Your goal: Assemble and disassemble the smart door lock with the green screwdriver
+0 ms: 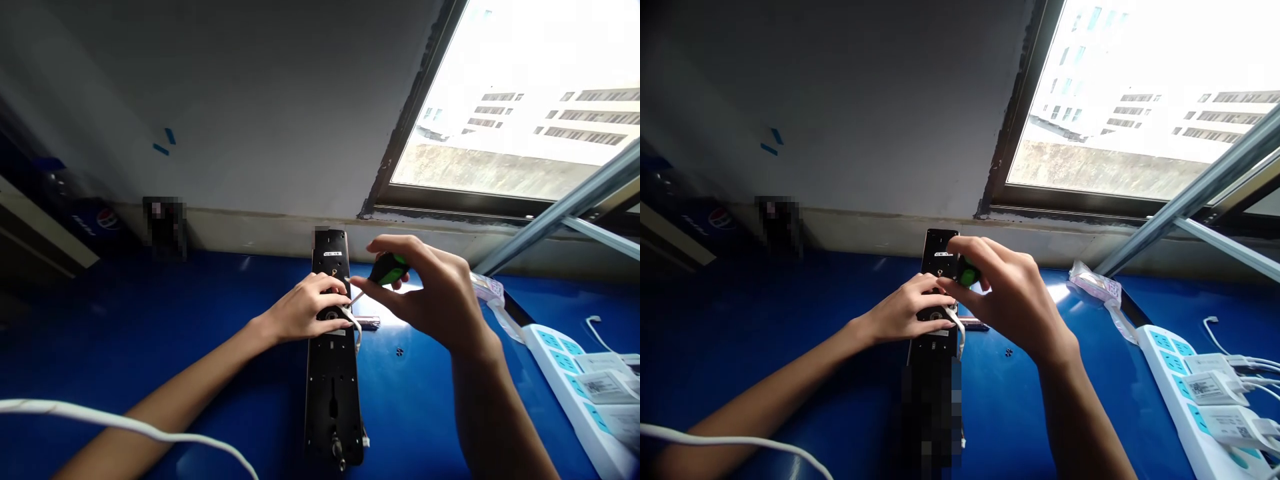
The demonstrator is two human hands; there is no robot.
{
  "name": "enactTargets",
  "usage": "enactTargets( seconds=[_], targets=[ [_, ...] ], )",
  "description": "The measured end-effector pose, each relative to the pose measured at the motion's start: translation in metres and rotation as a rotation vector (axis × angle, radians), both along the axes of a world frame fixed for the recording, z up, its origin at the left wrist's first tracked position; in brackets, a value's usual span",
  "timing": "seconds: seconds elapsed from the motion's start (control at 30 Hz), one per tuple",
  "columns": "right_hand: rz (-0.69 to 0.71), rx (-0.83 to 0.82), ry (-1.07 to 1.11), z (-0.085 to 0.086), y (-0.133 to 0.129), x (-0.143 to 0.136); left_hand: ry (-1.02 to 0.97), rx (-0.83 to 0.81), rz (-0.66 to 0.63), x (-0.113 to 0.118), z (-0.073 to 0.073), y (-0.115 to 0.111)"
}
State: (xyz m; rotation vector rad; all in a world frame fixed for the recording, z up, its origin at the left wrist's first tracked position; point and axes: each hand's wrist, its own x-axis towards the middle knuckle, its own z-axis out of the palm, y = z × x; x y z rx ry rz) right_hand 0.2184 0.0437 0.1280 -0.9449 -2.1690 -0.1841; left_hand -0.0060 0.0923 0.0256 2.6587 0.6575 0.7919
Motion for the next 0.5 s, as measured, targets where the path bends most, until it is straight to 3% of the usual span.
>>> enactTargets(
  seconds=[0.17,0.37,0.5],
  targets=[
    [-0.103,0.104,-0.005,-0.002,-0.006,-0.009,0.064,0.005,0.023,-0.003,0.008,-0.005],
    [0.104,-0.196,0.056,0.011,-0.012,-0.005,0.124,0.0,0.018,-0.007,0.016,-0.006],
    [-0.048,-0.078,0.074,0.012,-0.012,-0.002,0.133,-0.049,0.013,-0.008,0.022,-0.008]
  ],
)
